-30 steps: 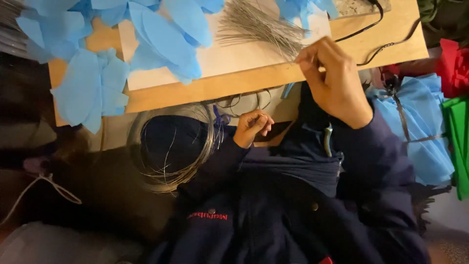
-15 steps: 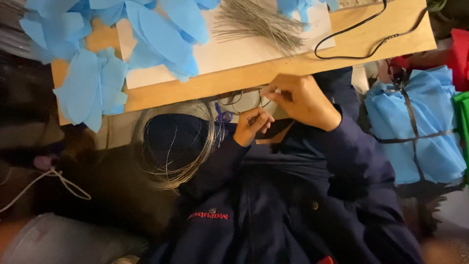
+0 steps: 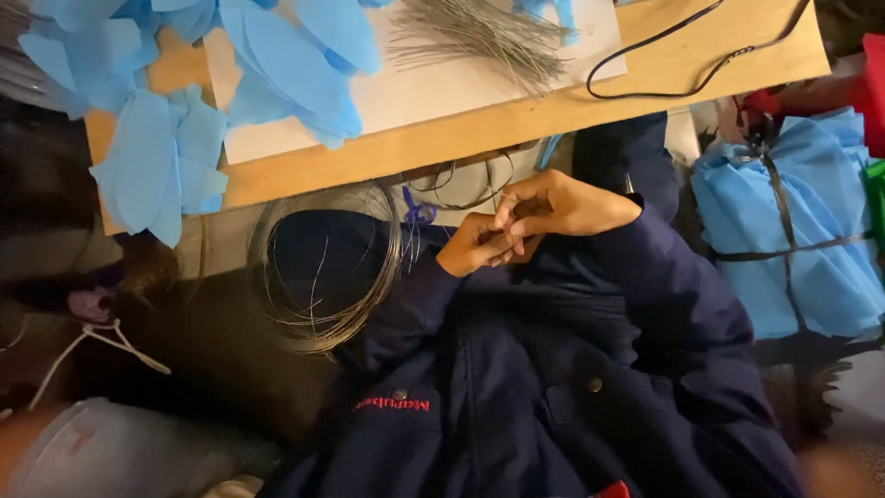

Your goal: Cutting and bending thin metal wires to create frames for upholstery components.

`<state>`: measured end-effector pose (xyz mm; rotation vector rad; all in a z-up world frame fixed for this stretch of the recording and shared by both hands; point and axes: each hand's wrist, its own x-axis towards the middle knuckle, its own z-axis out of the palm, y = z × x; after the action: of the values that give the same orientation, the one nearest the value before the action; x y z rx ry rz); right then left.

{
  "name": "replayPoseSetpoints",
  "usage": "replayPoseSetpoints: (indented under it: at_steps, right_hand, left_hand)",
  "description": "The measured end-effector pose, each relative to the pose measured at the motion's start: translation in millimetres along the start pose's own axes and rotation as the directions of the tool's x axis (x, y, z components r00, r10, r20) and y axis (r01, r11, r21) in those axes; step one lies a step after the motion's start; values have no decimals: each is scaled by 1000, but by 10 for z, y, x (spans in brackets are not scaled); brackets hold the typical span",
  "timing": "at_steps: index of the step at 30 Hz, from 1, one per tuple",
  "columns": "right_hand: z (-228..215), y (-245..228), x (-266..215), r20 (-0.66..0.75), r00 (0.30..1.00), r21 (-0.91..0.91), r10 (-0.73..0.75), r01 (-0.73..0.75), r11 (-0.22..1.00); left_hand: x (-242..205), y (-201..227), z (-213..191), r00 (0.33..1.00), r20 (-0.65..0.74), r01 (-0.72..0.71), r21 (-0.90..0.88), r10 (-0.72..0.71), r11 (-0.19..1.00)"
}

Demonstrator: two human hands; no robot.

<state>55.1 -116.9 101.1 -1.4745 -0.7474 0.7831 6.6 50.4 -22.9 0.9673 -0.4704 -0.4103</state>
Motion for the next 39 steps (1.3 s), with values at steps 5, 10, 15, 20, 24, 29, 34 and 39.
replayPoseSetpoints:
  at_steps: [5,10,15,20,24,29,34,39]
  right_hand:
    - [41,106,-10,8,1000,168,-3,2,986]
    - [66,80,-50,-20,994,148,105,-101,984]
    - [144,81,-47,-92,995,271,50,-24,962]
    - [198,410,-73,-224,974,437,13,89,895]
    - [257,510,-65,-304,952,522,-20,184,833]
    - [317,518,-32,-387,921,532,-35,254,808]
    - [351,554,-11,-456,889,508,-35,292,810]
    - [339,491,-52,-406,914,590,-13,272,760]
  left_hand:
    - [21,91,25,999,35,34,13,-35,999]
    - [45,175,49,997,49,52,-15,-51,999]
    - [-18,85,-28,1000,1,26,21,-26,999]
    - [-31,170,16,995,-49,-80,137,88,987]
    - [-45,195,39,979,-113,-142,225,171,964]
    - [-24,259,117,955,-149,-195,338,257,921]
    - [6,331,164,944,-153,-220,371,293,902]
    - [-12,378,188,956,-136,-208,303,259,930]
